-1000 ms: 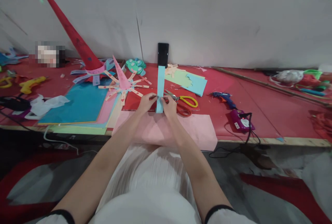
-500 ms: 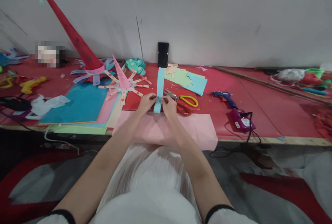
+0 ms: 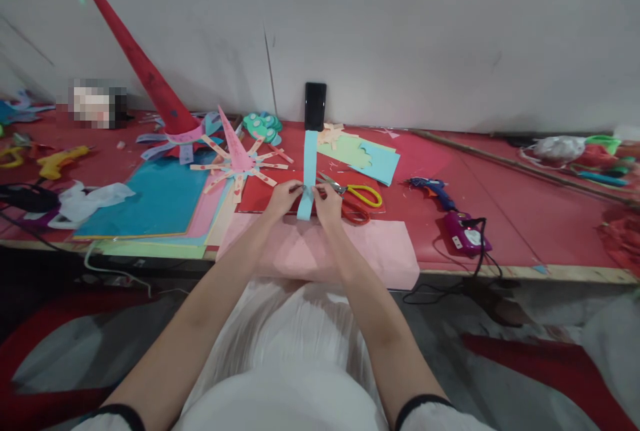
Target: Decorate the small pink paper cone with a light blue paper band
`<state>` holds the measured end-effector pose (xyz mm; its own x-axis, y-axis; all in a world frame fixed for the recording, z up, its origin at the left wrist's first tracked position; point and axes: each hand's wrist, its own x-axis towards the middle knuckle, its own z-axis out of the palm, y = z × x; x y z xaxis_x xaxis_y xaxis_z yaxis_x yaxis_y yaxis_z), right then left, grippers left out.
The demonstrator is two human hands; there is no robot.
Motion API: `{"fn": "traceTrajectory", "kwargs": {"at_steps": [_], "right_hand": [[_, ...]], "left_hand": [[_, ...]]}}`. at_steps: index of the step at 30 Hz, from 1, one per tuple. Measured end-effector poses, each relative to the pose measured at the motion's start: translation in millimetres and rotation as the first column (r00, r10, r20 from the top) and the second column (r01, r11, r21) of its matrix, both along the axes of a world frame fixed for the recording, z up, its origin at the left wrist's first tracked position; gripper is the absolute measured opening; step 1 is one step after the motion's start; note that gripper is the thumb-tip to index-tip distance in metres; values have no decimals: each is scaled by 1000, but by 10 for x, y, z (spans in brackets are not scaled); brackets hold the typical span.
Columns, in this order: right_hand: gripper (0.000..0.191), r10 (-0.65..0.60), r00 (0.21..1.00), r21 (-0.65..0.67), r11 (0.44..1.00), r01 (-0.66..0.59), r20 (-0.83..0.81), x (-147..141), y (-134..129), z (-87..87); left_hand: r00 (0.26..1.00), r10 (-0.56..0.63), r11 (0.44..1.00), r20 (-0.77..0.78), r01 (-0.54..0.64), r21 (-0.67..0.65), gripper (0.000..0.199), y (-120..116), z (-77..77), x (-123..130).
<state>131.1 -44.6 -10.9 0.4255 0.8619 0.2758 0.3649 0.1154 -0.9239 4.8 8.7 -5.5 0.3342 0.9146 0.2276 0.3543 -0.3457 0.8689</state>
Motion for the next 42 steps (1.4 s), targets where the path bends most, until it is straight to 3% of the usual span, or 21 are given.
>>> {"fn": "traceTrajectory", "kwargs": {"at_steps": [8,27,37,42], "right_hand": [[21,48,998,46,998,-50,42,-3,-13,9],[24,13,997,-55,998,-8,79,3,-1,-15],[26,51,998,75,996,-54,35,-6,3,-27],[22,44,998,65,997,-47,41,-14,5,-26]], "left_hand": [[998,48,998,-37,-47,30,12,-44,43,-20],[998,54,996,-28,-52,70,11,-56,51,-12],[1000,17,999,23,-18,37,8,-57,62,8],[999,31,998,-12,-31,54,8,-54,57,0]]}}
